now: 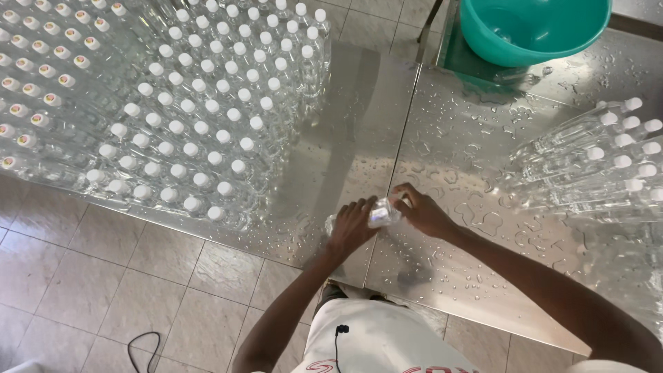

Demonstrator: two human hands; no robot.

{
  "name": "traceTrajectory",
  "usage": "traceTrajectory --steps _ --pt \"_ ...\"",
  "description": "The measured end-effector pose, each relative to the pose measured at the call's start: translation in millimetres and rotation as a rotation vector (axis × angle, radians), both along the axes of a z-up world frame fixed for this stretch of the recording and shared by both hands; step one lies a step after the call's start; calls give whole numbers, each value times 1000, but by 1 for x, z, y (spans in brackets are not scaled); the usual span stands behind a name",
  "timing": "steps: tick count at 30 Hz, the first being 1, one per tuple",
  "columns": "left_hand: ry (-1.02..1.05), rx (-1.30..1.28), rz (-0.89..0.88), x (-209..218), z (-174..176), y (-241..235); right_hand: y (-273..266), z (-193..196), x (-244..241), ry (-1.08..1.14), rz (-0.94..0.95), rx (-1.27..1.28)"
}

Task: The person repeatedly picks up clear plastic bottles from a metal table, screws on white caps, and places the capped bottles into a large stack on the left. The task is performed by hand without tools.

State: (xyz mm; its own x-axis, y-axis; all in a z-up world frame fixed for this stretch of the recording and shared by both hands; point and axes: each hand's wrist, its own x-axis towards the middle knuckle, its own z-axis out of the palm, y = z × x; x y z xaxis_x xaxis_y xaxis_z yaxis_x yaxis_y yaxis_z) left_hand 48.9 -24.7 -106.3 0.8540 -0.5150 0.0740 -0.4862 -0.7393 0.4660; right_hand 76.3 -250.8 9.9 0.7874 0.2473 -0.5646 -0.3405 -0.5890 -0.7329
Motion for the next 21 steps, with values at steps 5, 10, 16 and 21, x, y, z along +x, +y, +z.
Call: traceTrajectory --steps 5,10,16,21 --pt "86 -403 473 56 -48 26 79 27 77 -387 352 -215" --pt "118 -563 568 101 12 81 144 -8 183 -541 509 -291" --pt "330 -691 633 53 -14 118 191 -65 298 -692 562 -489" --pt "559 -694 680 -43 -91 118 216 -100 369 -756 460 -519"
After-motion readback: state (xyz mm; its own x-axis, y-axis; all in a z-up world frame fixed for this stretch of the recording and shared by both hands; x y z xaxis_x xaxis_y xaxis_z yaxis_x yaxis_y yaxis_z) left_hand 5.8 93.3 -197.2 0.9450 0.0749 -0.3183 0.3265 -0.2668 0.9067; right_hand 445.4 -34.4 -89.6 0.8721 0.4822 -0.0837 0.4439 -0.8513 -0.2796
